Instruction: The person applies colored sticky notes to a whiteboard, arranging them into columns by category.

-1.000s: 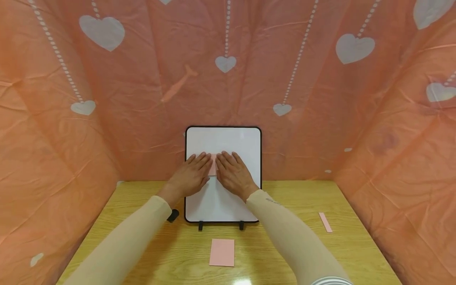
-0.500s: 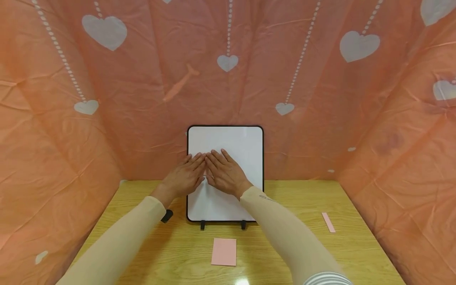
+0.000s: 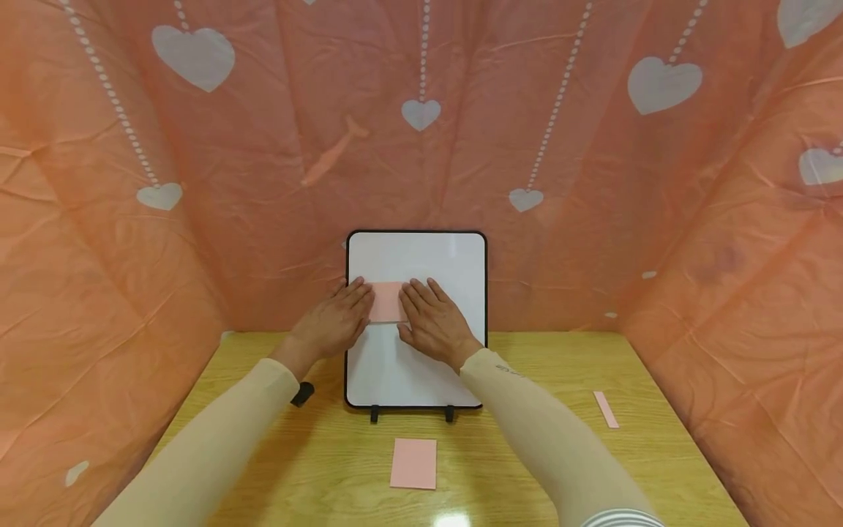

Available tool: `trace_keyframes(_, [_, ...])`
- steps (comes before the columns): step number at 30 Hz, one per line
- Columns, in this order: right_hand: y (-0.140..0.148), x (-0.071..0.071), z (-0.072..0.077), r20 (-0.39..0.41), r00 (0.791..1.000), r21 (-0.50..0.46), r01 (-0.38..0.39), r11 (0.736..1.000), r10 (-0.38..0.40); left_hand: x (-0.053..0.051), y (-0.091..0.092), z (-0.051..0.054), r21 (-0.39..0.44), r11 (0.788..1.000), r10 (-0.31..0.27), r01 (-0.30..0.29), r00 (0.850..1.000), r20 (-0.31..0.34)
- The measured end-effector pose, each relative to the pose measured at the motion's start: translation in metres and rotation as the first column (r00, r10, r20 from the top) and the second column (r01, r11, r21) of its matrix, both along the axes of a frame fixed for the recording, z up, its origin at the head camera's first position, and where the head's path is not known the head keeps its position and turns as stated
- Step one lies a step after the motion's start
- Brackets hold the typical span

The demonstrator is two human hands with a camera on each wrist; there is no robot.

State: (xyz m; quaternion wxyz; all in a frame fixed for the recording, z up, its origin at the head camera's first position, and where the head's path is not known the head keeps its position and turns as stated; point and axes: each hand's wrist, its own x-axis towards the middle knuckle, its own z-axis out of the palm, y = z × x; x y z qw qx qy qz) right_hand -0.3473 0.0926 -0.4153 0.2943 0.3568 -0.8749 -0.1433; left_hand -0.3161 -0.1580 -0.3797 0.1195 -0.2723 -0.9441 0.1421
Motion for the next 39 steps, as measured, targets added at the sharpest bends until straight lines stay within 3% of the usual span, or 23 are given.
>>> trace_keyframes(4, [-0.002,0.000,0.000,-0.013,1.000,-0.003,0.005,1.000,-0.005,-0.001,0.000,0.002,0.036,0.999,0.005,-0.005,1.000,-0.010])
trace_keyframes(11, [-0.004,0.001,-0.002,0.000,1.000,-0.007,0.008,1.000,-0.008,-0.003,0.011,-0.001,0.030,0.999,-0.045,0.043,0.997,0.067])
trace_keyframes(20, [-0.008,0.002,0.000,-0.040,0.999,-0.007,0.014,1.000,-0.015,-0.004,-0.002,-0.006,0.117,0.993,-0.030,0.021,0.997,0.077])
trace_keyframes(27, [-0.028,0.001,0.009,0.002,1.000,0.021,-0.020,1.000,0.020,-0.005,0.002,-0.007,0.104,0.994,-0.050,0.043,0.997,0.064])
trace_keyframes(39, [-0.014,0.005,0.008,0.037,0.996,0.042,0.083,0.996,-0.085,-0.004,-0.003,-0.004,0.031,0.998,-0.052,0.050,0.997,0.055])
